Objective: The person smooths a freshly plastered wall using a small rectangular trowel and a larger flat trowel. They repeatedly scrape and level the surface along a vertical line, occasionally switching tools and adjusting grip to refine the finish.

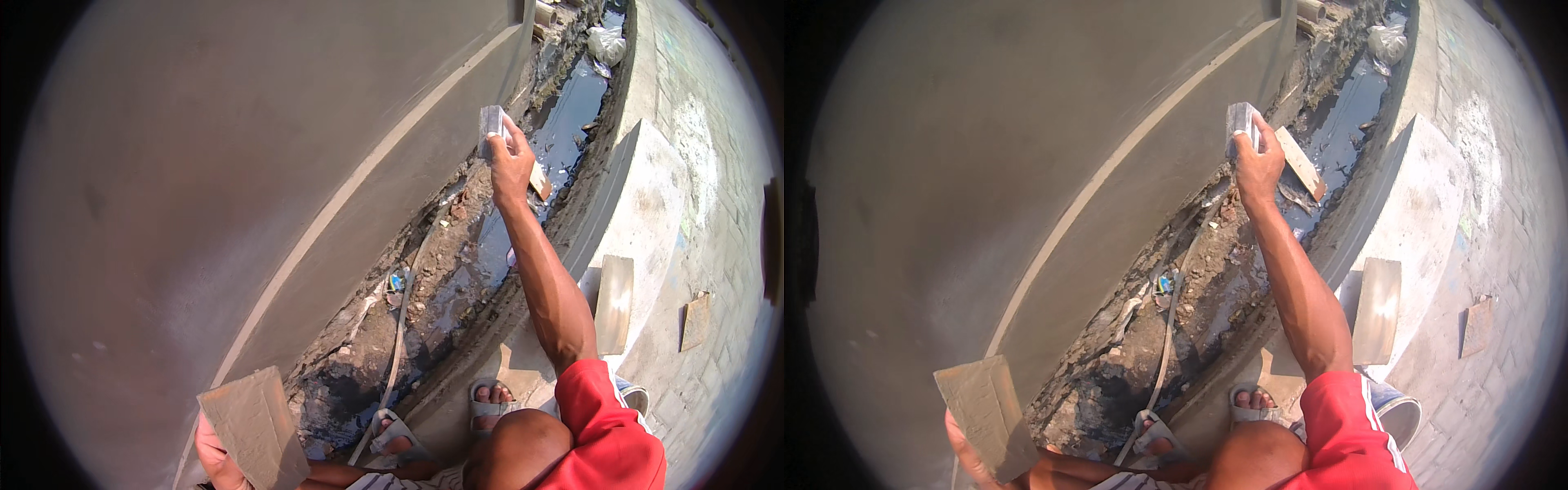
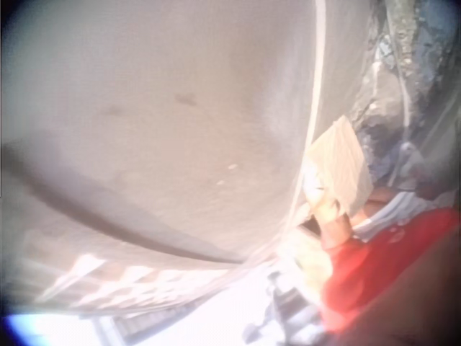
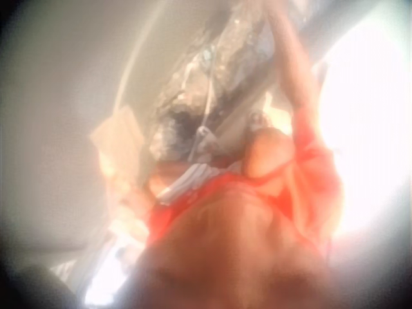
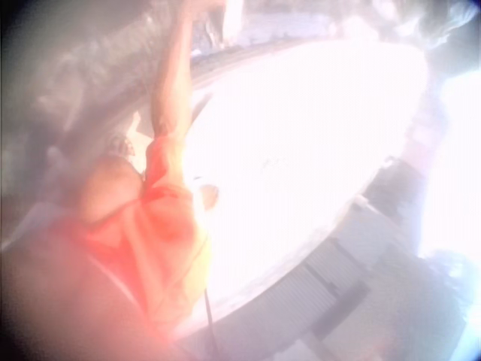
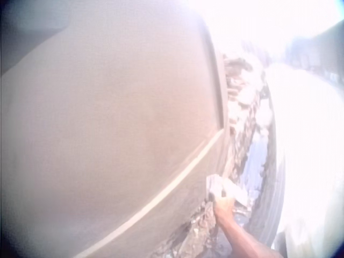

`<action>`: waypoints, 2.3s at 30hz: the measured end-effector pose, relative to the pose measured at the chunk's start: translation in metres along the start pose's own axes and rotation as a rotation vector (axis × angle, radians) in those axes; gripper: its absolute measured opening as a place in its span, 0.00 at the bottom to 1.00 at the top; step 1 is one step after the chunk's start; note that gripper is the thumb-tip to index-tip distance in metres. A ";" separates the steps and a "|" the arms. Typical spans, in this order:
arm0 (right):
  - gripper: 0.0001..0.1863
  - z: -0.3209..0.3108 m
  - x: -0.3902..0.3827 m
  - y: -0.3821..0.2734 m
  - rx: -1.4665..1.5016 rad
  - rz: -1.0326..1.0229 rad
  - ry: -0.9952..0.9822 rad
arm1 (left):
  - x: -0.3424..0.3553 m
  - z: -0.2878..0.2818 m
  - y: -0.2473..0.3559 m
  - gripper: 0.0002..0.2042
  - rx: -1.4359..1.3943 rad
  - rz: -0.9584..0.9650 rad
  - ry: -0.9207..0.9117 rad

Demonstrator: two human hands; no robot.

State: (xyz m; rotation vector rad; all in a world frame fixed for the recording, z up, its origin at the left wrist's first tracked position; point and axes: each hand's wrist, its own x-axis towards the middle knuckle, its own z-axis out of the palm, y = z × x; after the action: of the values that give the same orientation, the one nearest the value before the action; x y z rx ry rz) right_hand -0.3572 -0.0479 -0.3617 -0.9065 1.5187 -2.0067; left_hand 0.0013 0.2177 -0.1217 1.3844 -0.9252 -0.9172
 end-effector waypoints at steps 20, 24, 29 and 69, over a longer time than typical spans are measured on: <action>0.21 0.024 0.025 -0.130 -0.973 -0.698 -0.577 | 0.013 -0.032 -0.006 0.31 0.055 -0.091 -0.150; 0.23 0.028 -0.021 -0.152 -0.682 -0.681 -0.788 | 0.023 -0.005 0.000 0.36 0.034 -0.106 -0.242; 0.24 -0.037 0.096 -0.124 -0.611 -0.439 -0.352 | 0.013 0.010 0.004 0.34 0.009 -0.102 -0.102; 0.33 -0.041 0.143 -0.067 0.008 0.017 -0.230 | 0.024 0.008 0.001 0.33 0.043 -0.150 -0.137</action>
State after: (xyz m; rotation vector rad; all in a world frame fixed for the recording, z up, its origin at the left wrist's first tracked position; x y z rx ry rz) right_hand -0.4826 -0.1023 -0.2722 -1.0764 1.3855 -1.8238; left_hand 0.0026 0.1926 -0.1213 1.4565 -0.9578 -1.1227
